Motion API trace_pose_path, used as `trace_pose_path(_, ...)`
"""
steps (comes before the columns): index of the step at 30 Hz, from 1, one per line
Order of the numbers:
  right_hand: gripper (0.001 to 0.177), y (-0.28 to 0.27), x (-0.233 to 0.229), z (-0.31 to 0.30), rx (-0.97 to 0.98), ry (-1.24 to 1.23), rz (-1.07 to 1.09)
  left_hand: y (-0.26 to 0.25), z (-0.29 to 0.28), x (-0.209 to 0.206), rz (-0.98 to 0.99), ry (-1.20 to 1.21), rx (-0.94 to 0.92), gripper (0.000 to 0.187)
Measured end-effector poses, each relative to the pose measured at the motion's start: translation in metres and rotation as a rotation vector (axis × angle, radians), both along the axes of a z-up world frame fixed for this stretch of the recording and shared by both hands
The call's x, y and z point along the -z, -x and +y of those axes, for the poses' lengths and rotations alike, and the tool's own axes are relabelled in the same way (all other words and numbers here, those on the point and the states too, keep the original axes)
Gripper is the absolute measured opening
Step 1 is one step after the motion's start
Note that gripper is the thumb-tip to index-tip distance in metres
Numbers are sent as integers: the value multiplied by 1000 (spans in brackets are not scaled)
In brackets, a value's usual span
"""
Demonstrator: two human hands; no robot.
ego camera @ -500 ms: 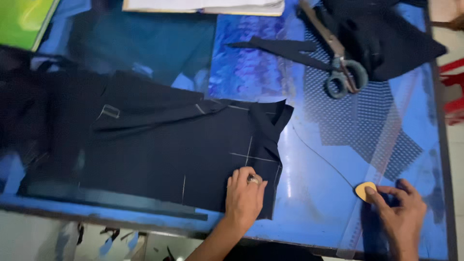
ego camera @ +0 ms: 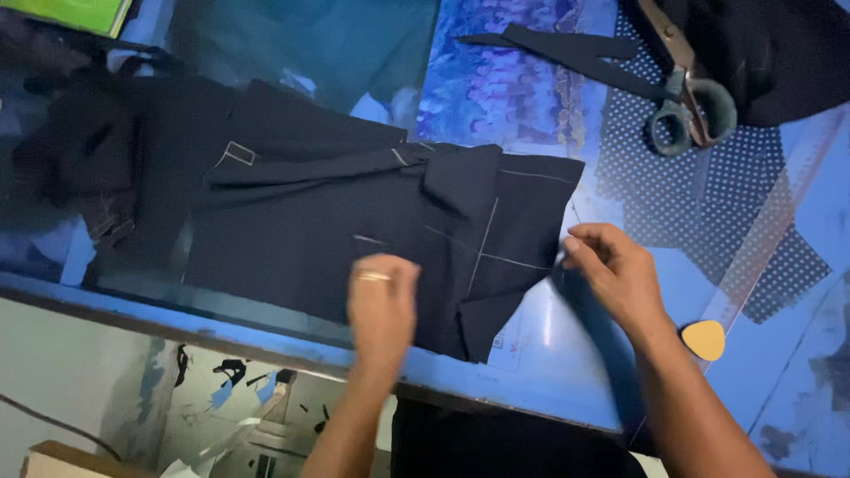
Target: The person marks lines on dark fabric using a ruler and a piece of tailor's chalk, then folds the fabric over and marks additional lines.
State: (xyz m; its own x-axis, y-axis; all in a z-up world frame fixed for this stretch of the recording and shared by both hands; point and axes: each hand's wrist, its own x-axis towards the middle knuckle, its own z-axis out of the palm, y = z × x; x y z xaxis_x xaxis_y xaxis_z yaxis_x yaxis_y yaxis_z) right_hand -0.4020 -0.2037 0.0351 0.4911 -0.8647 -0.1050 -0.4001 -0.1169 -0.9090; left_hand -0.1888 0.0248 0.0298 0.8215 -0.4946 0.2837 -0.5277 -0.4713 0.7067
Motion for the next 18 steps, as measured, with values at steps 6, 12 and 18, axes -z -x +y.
trace_pose_path(6,17,-8,13,-23,37,68,137,74,-26,14,-245,-77,466,36)
trace_pose_path(12,25,11,19,-11,124,-194,-88,90,-50,32,-245,-223,593,29)
trace_pose_path(18,23,19,19,17,196,-256,-94,8,-30,-10,353,-38,235,21)
